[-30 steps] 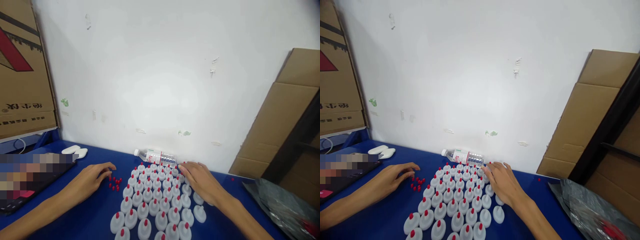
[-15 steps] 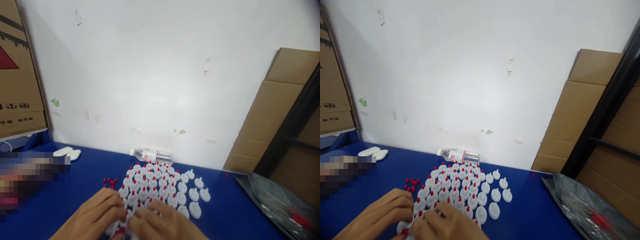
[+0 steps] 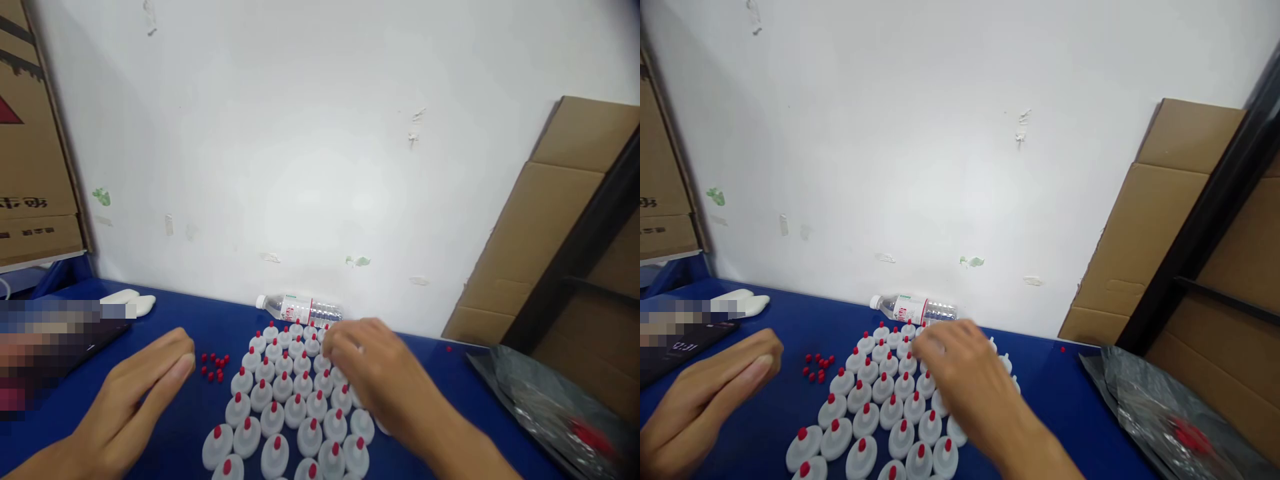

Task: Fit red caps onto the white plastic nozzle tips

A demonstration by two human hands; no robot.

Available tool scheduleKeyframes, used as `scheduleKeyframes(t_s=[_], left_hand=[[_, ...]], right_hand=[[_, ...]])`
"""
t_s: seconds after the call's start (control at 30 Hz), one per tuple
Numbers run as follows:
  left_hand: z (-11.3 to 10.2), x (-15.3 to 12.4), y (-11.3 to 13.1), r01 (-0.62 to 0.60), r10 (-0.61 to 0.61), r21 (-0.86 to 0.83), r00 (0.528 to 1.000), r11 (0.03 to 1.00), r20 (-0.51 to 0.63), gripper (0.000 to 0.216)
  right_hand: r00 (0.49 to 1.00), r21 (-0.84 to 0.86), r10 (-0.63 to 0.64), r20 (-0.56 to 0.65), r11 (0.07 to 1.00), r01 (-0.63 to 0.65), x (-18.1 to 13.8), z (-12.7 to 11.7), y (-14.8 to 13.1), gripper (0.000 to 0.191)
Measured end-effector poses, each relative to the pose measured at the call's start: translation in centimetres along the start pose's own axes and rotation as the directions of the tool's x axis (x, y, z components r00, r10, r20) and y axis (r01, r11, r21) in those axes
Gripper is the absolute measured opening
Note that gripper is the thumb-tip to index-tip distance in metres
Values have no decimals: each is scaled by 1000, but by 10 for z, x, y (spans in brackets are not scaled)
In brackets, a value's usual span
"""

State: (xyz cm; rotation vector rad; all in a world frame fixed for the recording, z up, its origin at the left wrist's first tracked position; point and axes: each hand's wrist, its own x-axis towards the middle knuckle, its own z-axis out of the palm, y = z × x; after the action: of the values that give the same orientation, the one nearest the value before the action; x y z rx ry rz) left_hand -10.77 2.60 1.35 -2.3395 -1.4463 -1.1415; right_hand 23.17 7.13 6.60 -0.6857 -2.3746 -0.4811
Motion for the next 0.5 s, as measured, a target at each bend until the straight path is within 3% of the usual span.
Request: scheduleKeyframes(t_s=[0.07, 0.13, 0.27, 0.5], left_hand=[[-1, 12, -11, 12, -12, -5, 1000, 1000, 25, 32], [3, 19, -18, 92, -91, -3, 995, 996, 44, 31], [16, 24, -25, 269, -269, 13, 959, 963, 87, 37], [23, 28, -60, 270, -279, 129, 958, 954, 63, 38]], right_hand=[[945, -87, 296, 140, 954, -286, -5, -7, 30, 18], [866, -175, 448, 221, 892, -416, -12, -11, 56, 24], [783, -273, 545, 299, 835, -477, -29, -11, 92, 44], [598, -380, 656, 460, 754, -536, -58, 1, 118, 59]])
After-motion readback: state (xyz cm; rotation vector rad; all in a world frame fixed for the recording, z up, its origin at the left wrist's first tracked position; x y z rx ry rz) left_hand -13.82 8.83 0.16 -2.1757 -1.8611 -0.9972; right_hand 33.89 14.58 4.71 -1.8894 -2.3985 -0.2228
